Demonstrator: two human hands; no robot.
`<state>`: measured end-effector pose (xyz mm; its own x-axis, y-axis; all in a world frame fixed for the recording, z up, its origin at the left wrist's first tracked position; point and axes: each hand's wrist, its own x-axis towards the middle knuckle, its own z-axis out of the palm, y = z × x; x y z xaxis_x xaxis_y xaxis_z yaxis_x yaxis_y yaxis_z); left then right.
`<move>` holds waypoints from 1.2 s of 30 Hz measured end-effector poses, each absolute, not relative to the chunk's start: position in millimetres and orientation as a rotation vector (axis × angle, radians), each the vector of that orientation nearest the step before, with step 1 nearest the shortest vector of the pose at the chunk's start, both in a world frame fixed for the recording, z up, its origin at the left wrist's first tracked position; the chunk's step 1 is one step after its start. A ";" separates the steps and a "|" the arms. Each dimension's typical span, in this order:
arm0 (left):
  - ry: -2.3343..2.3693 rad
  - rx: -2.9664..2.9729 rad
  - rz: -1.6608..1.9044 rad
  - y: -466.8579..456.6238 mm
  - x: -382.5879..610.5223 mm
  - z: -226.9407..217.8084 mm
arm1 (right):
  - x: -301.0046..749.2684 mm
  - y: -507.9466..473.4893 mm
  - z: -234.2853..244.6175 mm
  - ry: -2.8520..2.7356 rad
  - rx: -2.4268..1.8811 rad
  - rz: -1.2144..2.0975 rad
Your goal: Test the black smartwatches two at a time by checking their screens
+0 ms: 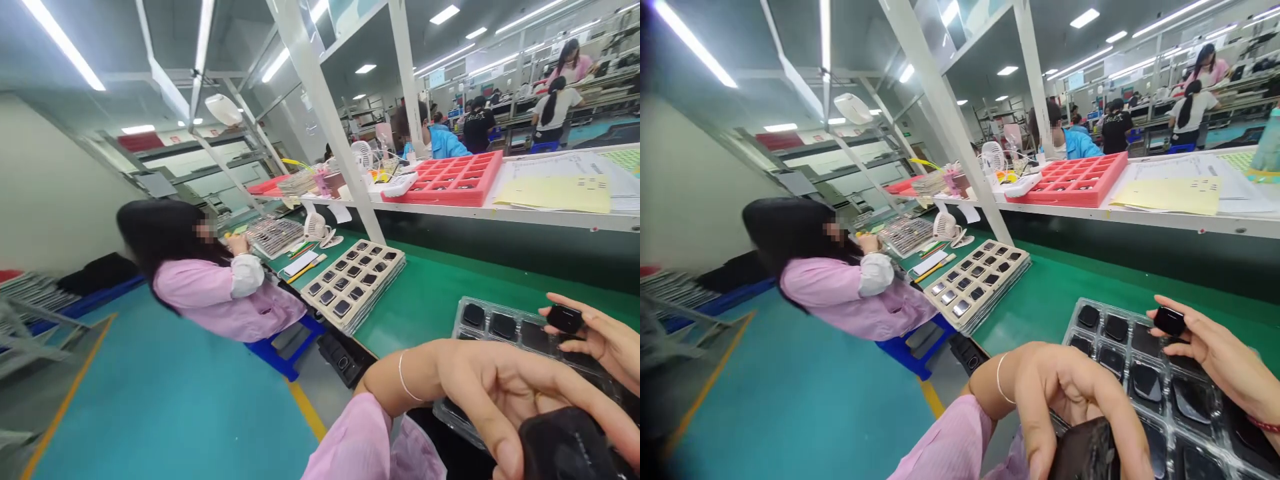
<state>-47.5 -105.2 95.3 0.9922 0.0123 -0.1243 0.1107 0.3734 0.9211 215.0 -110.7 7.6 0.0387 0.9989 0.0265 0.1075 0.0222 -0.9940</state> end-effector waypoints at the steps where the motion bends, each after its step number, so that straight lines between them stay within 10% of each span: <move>1: 0.123 1.174 -0.082 -100.9 -49.4 96.6 | 211.1 -117.7 23.6 -1.138 -1.254 1.249; 8: 0.305 1.162 0.537 -37.7 -18.8 69.1 | 168.4 -198.3 106.2 -1.101 -0.744 1.535; 15: 0.585 1.275 0.432 -29.0 12.6 10.8 | 140.6 -226.1 119.2 -0.947 -0.511 1.759; 36: 0.669 1.360 0.686 -21.1 9.2 -4.3 | 211.1 -91.6 8.6 -1.228 -1.237 1.280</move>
<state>9.2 -21.1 -4.3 0.6379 0.7694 -0.0322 -0.0515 0.0844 0.9951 211.1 -91.6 8.6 -0.0476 0.9973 -0.0561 0.0149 -0.0554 -0.9984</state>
